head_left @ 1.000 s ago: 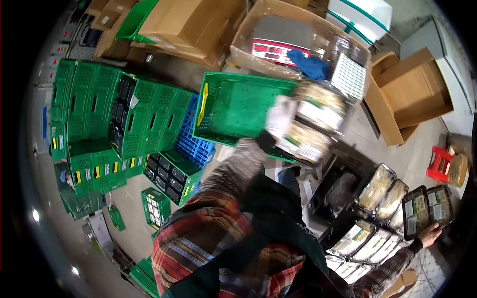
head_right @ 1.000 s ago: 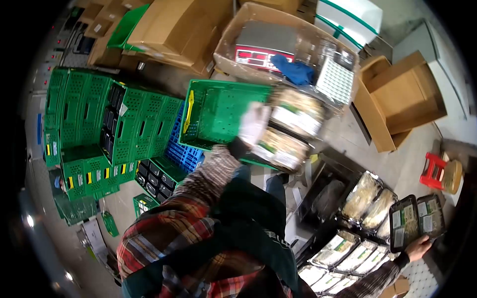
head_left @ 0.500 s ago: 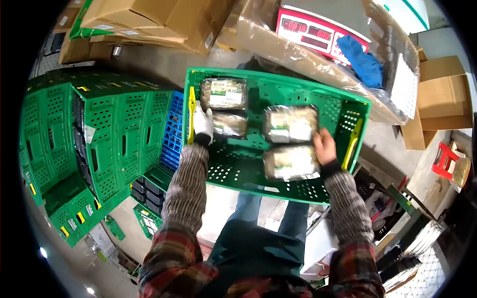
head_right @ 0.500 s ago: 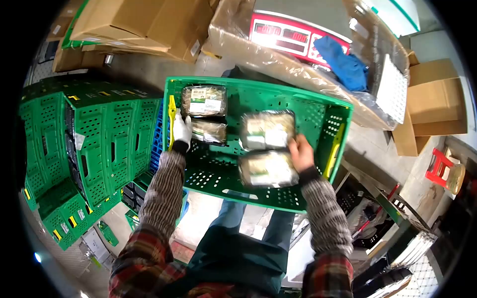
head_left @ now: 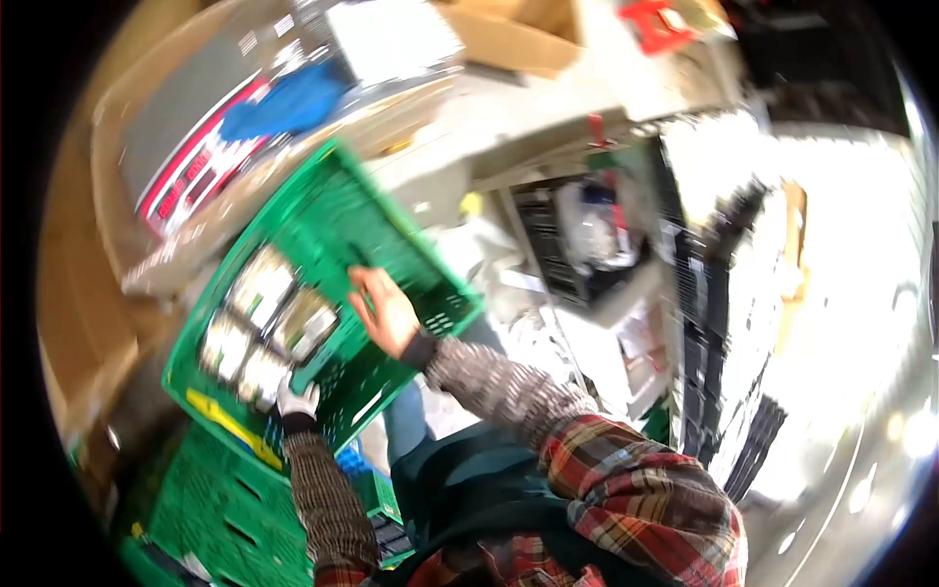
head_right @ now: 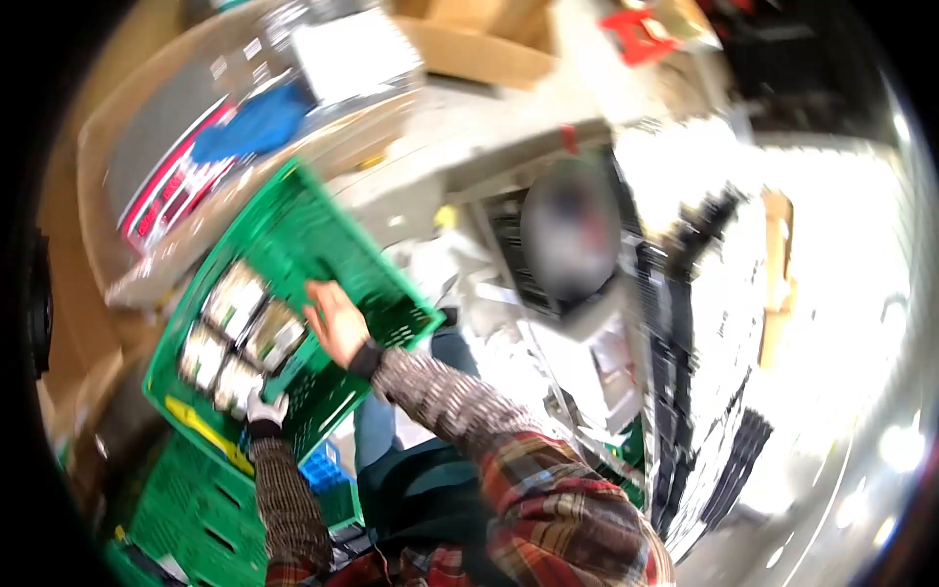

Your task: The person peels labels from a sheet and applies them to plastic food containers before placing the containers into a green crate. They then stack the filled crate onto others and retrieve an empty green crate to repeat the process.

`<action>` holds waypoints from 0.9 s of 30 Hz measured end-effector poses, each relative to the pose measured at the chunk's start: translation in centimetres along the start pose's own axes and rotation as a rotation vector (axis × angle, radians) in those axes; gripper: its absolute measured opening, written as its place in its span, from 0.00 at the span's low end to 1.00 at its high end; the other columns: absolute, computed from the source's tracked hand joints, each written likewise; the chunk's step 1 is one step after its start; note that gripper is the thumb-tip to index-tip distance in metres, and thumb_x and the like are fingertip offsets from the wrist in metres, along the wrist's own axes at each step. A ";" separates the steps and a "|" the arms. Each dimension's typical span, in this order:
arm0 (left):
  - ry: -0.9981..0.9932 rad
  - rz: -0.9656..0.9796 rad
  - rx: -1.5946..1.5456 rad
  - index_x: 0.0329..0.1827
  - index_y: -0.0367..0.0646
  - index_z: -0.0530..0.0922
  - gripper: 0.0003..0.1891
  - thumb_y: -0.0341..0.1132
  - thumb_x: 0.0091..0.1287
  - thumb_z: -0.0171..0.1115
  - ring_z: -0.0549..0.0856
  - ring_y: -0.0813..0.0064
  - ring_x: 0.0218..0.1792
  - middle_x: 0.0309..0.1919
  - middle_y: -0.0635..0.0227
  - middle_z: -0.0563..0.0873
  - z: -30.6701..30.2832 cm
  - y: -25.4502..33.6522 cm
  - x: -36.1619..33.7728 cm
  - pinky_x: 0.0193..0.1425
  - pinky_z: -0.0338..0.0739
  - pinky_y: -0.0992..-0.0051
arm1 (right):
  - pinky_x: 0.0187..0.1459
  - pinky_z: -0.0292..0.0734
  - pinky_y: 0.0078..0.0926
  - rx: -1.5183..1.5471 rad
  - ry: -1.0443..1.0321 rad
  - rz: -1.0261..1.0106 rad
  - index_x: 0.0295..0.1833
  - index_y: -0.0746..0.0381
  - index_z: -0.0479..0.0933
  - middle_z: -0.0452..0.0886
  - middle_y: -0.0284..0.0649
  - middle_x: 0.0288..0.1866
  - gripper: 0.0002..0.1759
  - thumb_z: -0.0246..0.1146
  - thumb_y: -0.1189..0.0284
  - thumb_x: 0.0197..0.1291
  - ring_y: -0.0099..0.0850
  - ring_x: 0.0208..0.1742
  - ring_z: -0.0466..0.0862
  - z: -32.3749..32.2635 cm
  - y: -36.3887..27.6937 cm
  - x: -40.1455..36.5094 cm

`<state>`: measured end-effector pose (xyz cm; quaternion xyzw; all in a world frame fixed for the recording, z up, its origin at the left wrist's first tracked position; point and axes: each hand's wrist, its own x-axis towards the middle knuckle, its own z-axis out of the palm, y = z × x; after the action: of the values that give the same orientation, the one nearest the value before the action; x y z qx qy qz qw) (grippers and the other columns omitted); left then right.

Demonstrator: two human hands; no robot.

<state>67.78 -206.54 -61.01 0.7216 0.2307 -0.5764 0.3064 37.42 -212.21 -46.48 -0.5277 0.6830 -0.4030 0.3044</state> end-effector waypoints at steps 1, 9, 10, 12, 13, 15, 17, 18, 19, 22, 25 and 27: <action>0.066 0.222 0.252 0.59 0.46 0.71 0.27 0.55 0.64 0.57 0.72 0.60 0.58 0.55 0.65 0.77 1.7 -1.3 -3.6 0.63 0.66 0.54 | 0.44 0.77 0.38 0.077 0.046 0.063 0.53 0.63 0.73 0.76 0.46 0.43 0.20 0.65 0.75 0.54 0.43 0.42 0.80 -6.5 -3.9 -0.4; -1.208 1.726 0.784 0.48 0.34 0.79 0.11 0.25 0.63 0.60 0.82 0.64 0.52 0.51 0.57 0.83 31.8 -22.4 -47.2 0.59 0.72 0.71 | 0.48 0.73 0.36 -0.683 1.207 0.237 0.49 0.66 0.74 0.79 0.50 0.42 0.12 0.54 0.70 0.66 0.44 0.43 0.80 -62.9 3.8 -8.5; -1.341 1.809 0.902 0.51 0.34 0.79 0.15 0.27 0.61 0.61 0.81 0.59 0.52 0.50 0.55 0.83 34.6 -25.7 -51.4 0.60 0.72 0.67 | 0.48 0.74 0.42 -0.993 1.109 0.371 0.48 0.66 0.76 0.81 0.52 0.43 0.15 0.50 0.67 0.67 0.49 0.43 0.81 -68.8 8.7 -10.2; -1.240 2.114 1.212 0.59 0.39 0.74 0.20 0.40 0.67 0.56 0.78 0.62 0.56 0.55 0.56 0.80 39.7 -33.8 -55.1 0.63 0.68 0.67 | 0.50 0.75 0.44 -0.930 0.760 0.942 0.47 0.66 0.77 0.82 0.54 0.46 0.19 0.49 0.64 0.66 0.50 0.48 0.82 -75.5 12.7 -9.9; -1.212 2.042 1.413 0.56 0.39 0.75 0.19 0.40 0.67 0.55 0.81 0.61 0.49 0.49 0.56 0.82 41.6 -37.5 -56.5 0.57 0.73 0.67 | 0.51 0.76 0.43 -0.938 0.714 1.039 0.47 0.67 0.77 0.82 0.55 0.47 0.20 0.50 0.62 0.65 0.50 0.49 0.82 -76.9 13.3 -9.4; -1.300 1.849 1.591 0.53 0.39 0.75 0.17 0.41 0.68 0.53 0.85 0.61 0.42 0.43 0.55 0.84 46.7 -45.1 -53.8 0.48 0.79 0.67 | 0.53 0.76 0.42 -0.890 0.700 1.174 0.47 0.69 0.77 0.81 0.56 0.48 0.23 0.50 0.59 0.66 0.48 0.52 0.81 -79.1 15.2 -8.1; -1.234 1.508 1.775 0.53 0.38 0.74 0.19 0.44 0.72 0.45 0.86 0.59 0.41 0.40 0.53 0.85 46.2 -45.6 -57.1 0.45 0.80 0.63 | 0.56 0.75 0.40 -0.823 0.708 1.232 0.52 0.69 0.76 0.79 0.57 0.53 0.27 0.51 0.54 0.66 0.47 0.56 0.80 -80.0 14.4 -6.6; -1.191 1.476 1.715 0.50 0.37 0.75 0.22 0.48 0.73 0.43 0.85 0.56 0.42 0.41 0.49 0.84 46.4 -46.1 -56.0 0.44 0.79 0.58 | 0.57 0.74 0.39 -0.808 0.837 1.298 0.53 0.68 0.75 0.79 0.56 0.54 0.29 0.52 0.52 0.65 0.46 0.57 0.79 -80.9 15.7 -5.8; -1.218 1.405 1.710 0.48 0.36 0.76 0.25 0.52 0.71 0.45 0.85 0.53 0.41 0.39 0.48 0.85 46.3 -45.6 -56.5 0.44 0.78 0.54 | 0.56 0.74 0.42 -0.794 0.820 1.282 0.53 0.67 0.78 0.79 0.56 0.52 0.29 0.52 0.52 0.62 0.49 0.55 0.80 -81.0 14.6 -5.4; -1.376 1.513 1.498 0.47 0.35 0.71 0.21 0.47 0.68 0.51 0.83 0.51 0.32 0.27 0.48 0.82 43.8 -42.5 -57.6 0.35 0.76 0.57 | 0.56 0.75 0.42 -1.385 -0.004 1.152 0.53 0.58 0.79 0.79 0.52 0.54 0.21 0.52 0.61 0.60 0.44 0.57 0.80 -79.8 11.7 -3.8; -1.037 1.634 1.283 0.49 0.37 0.69 0.16 0.41 0.67 0.55 0.82 0.56 0.25 0.28 0.53 0.82 39.0 -39.3 -56.8 0.28 0.76 0.61 | 0.56 0.75 0.41 -1.335 0.189 1.040 0.54 0.59 0.78 0.79 0.52 0.55 0.21 0.53 0.62 0.60 0.44 0.56 0.80 -83.9 19.1 -5.4; -0.867 1.494 1.123 0.49 0.38 0.69 0.15 0.38 0.67 0.57 0.82 0.56 0.25 0.29 0.56 0.82 34.6 -33.5 -55.1 0.28 0.77 0.63 | 0.56 0.75 0.40 -1.179 0.404 1.039 0.55 0.59 0.78 0.79 0.52 0.55 0.21 0.53 0.62 0.60 0.44 0.56 0.80 -86.7 22.0 -6.5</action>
<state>8.31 -206.31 -18.36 0.4502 -0.7097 -0.4743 0.2622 -44.30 -183.44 -23.23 -0.1338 0.9826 0.1284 -0.0048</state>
